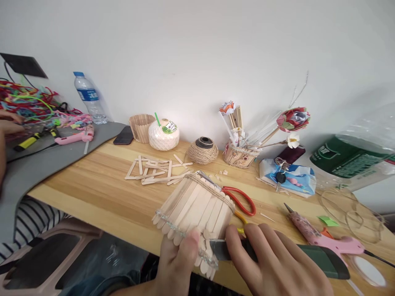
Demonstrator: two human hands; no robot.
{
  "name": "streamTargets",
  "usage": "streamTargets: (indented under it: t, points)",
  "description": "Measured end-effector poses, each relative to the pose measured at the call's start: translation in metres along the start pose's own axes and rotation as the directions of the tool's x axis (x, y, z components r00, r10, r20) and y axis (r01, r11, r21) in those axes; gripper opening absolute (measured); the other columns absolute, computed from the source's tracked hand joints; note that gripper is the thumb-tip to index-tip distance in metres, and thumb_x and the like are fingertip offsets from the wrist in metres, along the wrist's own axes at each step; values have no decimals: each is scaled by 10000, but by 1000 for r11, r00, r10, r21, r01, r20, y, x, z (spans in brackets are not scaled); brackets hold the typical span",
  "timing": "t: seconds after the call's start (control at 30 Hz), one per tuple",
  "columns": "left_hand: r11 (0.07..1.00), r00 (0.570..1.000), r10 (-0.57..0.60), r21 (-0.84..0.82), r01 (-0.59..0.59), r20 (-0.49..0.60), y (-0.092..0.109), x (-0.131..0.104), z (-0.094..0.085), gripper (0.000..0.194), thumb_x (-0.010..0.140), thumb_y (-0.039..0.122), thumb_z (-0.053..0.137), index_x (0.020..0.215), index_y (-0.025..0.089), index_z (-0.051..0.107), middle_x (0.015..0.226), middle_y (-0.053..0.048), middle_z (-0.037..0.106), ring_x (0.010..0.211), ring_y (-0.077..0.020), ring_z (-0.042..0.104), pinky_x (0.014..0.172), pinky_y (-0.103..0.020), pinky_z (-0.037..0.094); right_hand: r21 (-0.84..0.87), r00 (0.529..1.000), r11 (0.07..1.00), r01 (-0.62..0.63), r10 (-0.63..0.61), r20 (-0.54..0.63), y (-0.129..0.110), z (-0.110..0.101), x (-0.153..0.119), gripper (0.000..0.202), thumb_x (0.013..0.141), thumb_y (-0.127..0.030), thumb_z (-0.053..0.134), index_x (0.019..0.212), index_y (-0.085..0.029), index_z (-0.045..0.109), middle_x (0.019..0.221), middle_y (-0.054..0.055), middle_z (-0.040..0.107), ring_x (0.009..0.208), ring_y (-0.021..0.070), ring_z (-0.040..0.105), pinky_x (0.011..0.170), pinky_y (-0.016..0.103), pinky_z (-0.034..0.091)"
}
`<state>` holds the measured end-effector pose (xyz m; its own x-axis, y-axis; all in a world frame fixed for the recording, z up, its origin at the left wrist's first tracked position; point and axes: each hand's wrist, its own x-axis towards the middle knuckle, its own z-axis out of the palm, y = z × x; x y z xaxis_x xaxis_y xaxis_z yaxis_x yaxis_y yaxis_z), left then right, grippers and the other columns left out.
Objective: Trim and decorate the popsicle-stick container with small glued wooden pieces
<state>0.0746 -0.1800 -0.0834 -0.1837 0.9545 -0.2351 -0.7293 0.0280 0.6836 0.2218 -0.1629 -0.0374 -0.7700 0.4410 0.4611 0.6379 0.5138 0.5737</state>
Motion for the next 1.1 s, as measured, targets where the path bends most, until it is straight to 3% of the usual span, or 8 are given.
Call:
streamTargets:
  t: [0.1, 0.27, 0.4, 0.57, 0.83, 0.97, 1.1]
  points:
    - [998, 999, -42, -37, 42, 5, 4, -1, 8, 346, 678, 251, 699, 1018, 195, 689, 956, -82, 739, 993, -323, 653, 830, -376, 551, 25, 999, 999, -23, 24, -35, -1, 5, -2, 266, 877, -55, 316, 1007, -154, 526, 667, 42, 625, 570, 174, 579, 580, 298, 387]
    - [998, 996, 0, -68, -6, -91, 5, -2, 16, 378, 649, 281, 719, 1012, 182, 690, 938, -80, 740, 1047, -327, 625, 874, -383, 530, 180, 975, 963, -201, 214, -52, -3, 15, -6, 264, 918, -98, 277, 1021, -122, 518, 739, 59, 634, 569, 141, 580, 520, 243, 395]
    - [999, 998, 13, -33, -15, -69, 4, -3, 14, 365, 705, 283, 672, 1054, 176, 678, 912, -85, 742, 1036, -318, 632, 874, -391, 531, 274, 983, 945, -177, 183, 6, -1, 9, -5, 318, 939, -135, 220, 1037, -135, 522, 737, 51, 626, 578, 136, 586, 496, 227, 403]
    - [999, 999, 8, 46, -6, -47, 3, -3, 10, 411, 726, 322, 664, 1106, 165, 655, 908, -97, 744, 979, -316, 660, 841, -382, 552, 253, 995, 963, -96, 92, 29, 2, -2, 0, 279, 941, -144, 260, 984, -154, 536, 679, 22, 609, 552, 143, 581, 491, 248, 397]
    - [993, 997, 57, 111, -51, -56, -2, 0, 3, 409, 733, 344, 684, 1121, 226, 640, 1015, -71, 728, 1071, -312, 617, 869, -370, 542, 104, 999, 994, -36, 34, 23, 4, 1, -1, 295, 919, -77, 268, 993, -168, 540, 698, 17, 634, 587, 150, 597, 542, 273, 390]
    - [999, 1000, 25, 43, -24, -13, -2, -1, 7, 447, 733, 350, 686, 1153, 211, 622, 992, -76, 734, 1026, -307, 642, 858, -371, 543, 8, 998, 998, -55, 55, 6, -3, 2, -3, 299, 900, -58, 279, 1021, -143, 539, 708, 47, 651, 579, 159, 595, 544, 279, 378]
    - [1000, 997, -5, 24, 7, -75, -5, -3, 10, 487, 720, 353, 686, 1164, 166, 614, 930, -90, 743, 992, -315, 657, 854, -385, 548, -8, 992, 992, -123, 122, -19, -12, 7, -4, 292, 901, -71, 289, 1043, -135, 536, 685, 48, 645, 573, 160, 590, 552, 272, 387]
